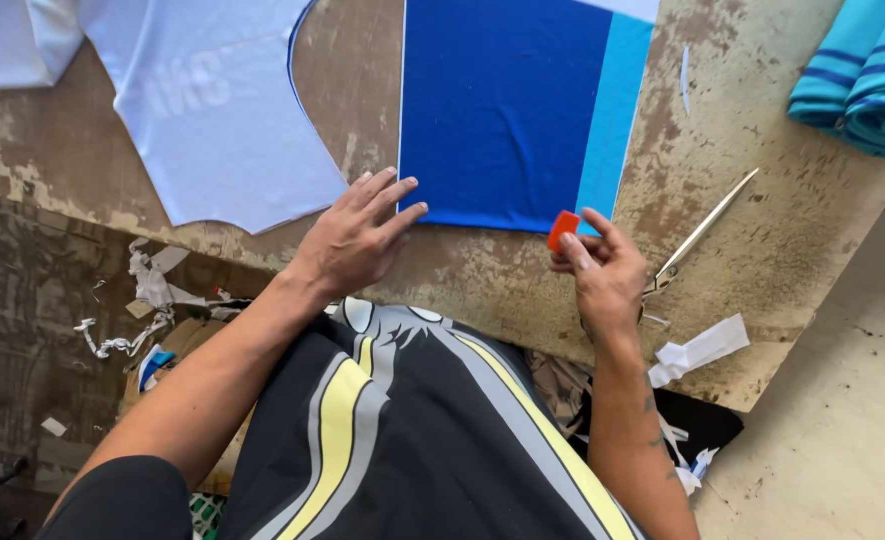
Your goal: The person marks a white fabric piece using a ruler and chalk, then cuts it with scissors. They then place a blue fabric piece on the table, mark it, and cut it along the lines.
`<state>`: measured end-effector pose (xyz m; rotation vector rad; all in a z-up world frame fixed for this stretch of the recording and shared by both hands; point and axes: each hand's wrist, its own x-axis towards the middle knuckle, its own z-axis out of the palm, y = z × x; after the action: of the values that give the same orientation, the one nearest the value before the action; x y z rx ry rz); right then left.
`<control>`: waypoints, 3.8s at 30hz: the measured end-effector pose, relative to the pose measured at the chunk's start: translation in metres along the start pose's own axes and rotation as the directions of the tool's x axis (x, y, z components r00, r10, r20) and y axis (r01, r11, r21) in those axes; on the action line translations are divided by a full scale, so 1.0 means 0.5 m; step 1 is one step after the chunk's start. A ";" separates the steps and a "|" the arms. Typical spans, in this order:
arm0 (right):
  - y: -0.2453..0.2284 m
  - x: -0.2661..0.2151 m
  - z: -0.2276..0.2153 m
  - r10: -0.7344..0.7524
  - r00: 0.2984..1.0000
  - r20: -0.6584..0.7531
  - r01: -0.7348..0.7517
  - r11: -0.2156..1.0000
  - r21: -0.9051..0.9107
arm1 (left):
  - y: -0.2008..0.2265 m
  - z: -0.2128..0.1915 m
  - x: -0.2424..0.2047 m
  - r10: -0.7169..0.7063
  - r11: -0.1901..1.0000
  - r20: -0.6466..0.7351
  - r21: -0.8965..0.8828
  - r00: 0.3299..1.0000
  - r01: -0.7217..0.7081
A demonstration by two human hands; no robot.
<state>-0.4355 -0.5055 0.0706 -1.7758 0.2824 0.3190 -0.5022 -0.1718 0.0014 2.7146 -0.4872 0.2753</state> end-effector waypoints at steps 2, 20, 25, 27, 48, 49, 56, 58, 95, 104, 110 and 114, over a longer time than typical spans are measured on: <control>0.008 0.024 0.025 0.025 0.999 0.042 -0.025 1.000 0.011 | 0.008 -0.012 -0.011 0.033 0.998 0.057 0.059 0.998 -0.036; 0.016 0.082 0.280 0.046 0.961 0.271 0.129 0.796 -0.592 | -0.044 -0.003 -0.029 0.157 0.987 -0.038 0.027 0.987 -0.156; 0.025 0.083 0.283 0.060 0.956 0.286 0.132 0.784 -0.607 | -0.052 0.018 -0.036 0.158 0.987 -0.012 0.009 0.987 -0.157; 0.021 0.082 0.285 0.057 0.955 0.290 0.136 0.786 -0.603 | -0.054 0.019 -0.034 0.158 0.987 -0.006 0.002 0.987 -0.158; -0.009 0.160 0.287 0.185 0.950 0.253 -0.001 0.808 -0.589 | -0.048 -0.006 -0.007 0.127 0.991 -0.019 -0.040 0.992 -0.127; -0.007 0.181 0.286 0.106 0.975 0.198 0.023 0.829 -0.559 | -0.050 -0.009 -0.003 0.126 0.991 -0.024 -0.037 0.992 -0.127; -0.071 0.171 0.269 0.122 0.980 0.160 -0.053 0.922 -0.383 | -0.063 0.019 0.041 0.101 0.991 -0.115 -0.073 0.988 -0.110; -0.079 0.161 0.274 0.164 0.968 0.192 -0.078 0.917 -0.391 | -0.067 0.039 0.063 0.107 0.989 -0.142 -0.084 0.984 -0.120; 0.068 -0.007 -0.164 -0.293 0.854 -0.430 -0.089 0.733 -0.674 | -0.088 -0.089 0.110 0.056 0.984 0.184 -0.175 0.981 -0.023; 0.252 -0.120 -0.147 0.014 0.848 -0.530 -0.317 0.814 -0.487 | -0.050 -0.039 0.039 -0.047 0.996 0.056 -0.078 0.997 0.052; 0.114 -0.244 -0.094 0.057 0.894 -0.443 0.023 0.985 0.173 | -0.103 -0.043 0.092 0.045 0.991 0.068 -0.126 0.997 -0.036; 0.175 -0.441 0.040 0.162 0.962 -0.220 -0.023 0.850 0.527 | -0.153 -0.058 0.111 0.175 0.975 0.237 -0.174 0.955 -0.136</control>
<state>-0.6734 -0.5014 0.0668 -1.2601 0.5869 0.0629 -0.4264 -0.1104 0.0173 2.5722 -0.7639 -0.0679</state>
